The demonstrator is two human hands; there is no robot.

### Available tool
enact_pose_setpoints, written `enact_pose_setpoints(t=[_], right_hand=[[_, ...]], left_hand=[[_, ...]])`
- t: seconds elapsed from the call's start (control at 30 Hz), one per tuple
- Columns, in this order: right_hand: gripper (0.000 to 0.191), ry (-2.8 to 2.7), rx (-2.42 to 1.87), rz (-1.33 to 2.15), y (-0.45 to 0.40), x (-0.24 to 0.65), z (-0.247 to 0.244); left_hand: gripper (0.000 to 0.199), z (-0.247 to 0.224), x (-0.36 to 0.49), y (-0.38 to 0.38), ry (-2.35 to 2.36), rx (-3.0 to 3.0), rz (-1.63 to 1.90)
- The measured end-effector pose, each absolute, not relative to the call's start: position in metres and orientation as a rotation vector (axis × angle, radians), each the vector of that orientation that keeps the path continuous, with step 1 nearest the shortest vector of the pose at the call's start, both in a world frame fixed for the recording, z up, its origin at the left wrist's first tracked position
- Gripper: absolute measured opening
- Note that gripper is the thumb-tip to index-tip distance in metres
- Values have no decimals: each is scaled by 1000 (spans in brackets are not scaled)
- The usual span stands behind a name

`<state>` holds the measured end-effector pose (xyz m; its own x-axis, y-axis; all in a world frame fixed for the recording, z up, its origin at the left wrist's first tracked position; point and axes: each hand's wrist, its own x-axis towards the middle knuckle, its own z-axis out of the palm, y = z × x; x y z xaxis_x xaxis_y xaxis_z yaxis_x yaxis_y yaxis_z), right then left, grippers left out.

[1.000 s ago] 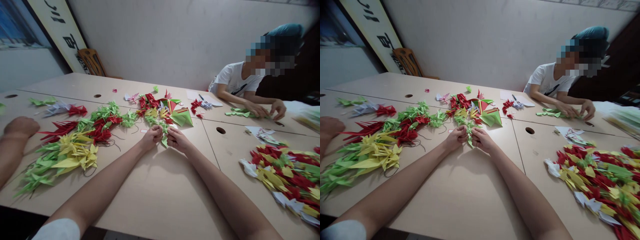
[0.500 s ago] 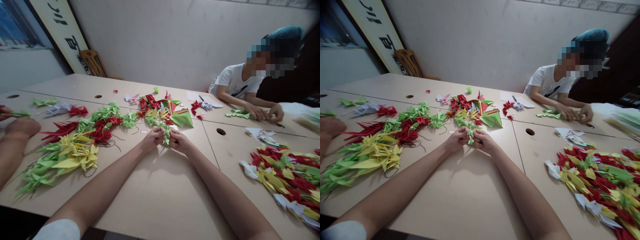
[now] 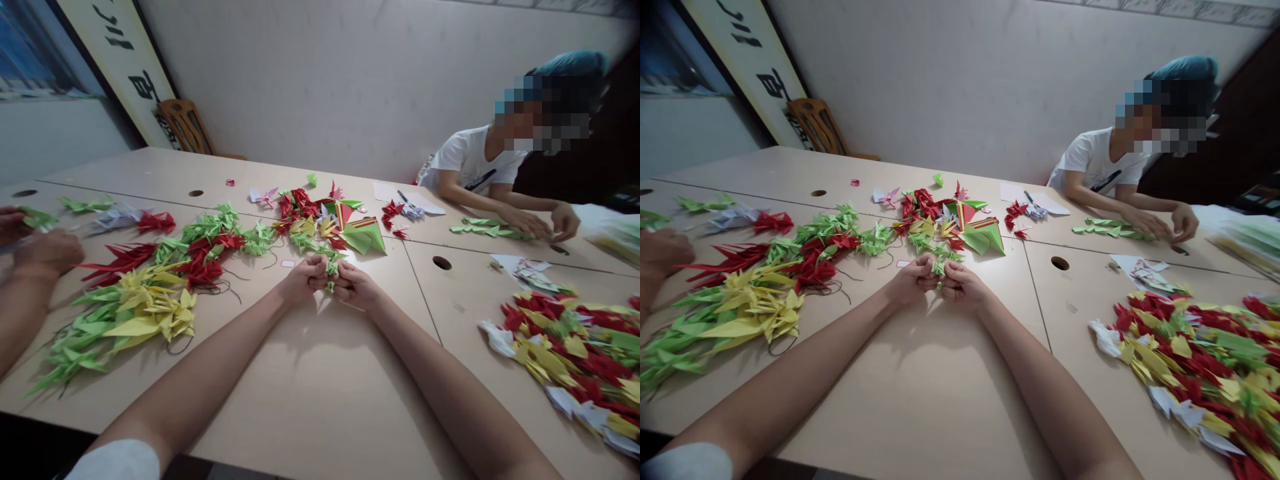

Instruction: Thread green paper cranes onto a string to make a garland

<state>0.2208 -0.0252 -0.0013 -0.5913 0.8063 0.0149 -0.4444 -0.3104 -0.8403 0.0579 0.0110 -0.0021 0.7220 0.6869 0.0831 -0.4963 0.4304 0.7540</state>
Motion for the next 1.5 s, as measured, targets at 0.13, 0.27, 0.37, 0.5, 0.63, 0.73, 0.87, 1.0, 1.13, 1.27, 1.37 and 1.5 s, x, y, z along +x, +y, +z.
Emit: enact_pose_setpoints(t=[0.13,0.27,0.37,0.5,0.63,0.73,0.87,1.0,1.13,1.27,1.37,1.5], right_hand=[[38,-1055,-532,1966,-25,219,-4],[37,-1051,-547,1937,-25,218,-4],[40,-1059,-564,1877,-25,217,-1],[39,-1030,-694,1738,-25,214,4],[38,-1047,-816,1629,-25,212,4],[38,-1110,-850,1547,-25,212,3],[37,-1175,-852,1483,-26,212,1],[38,-1180,-863,1465,-25,214,-1],[37,-1180,-891,1447,-25,214,-1],[35,-1161,-895,1454,-25,213,1],[34,-1131,-892,1473,-24,213,1],[34,-1094,-902,1458,-23,212,-1]], left_hand=[[36,-2,59,9,258,846,778],[36,-2,59,8,293,859,799],[36,-2,59,9,331,903,849],[37,0,60,9,465,1048,977],[37,2,60,6,626,1283,1062],[41,0,61,5,652,1379,1082],[43,-1,61,7,681,1481,1081],[41,-1,60,9,681,1618,1048],[41,-2,60,10,692,1724,1049],[40,-2,59,9,756,1766,1074],[40,-1,60,8,770,1722,1082],[39,1,61,7,754,1644,1096]])
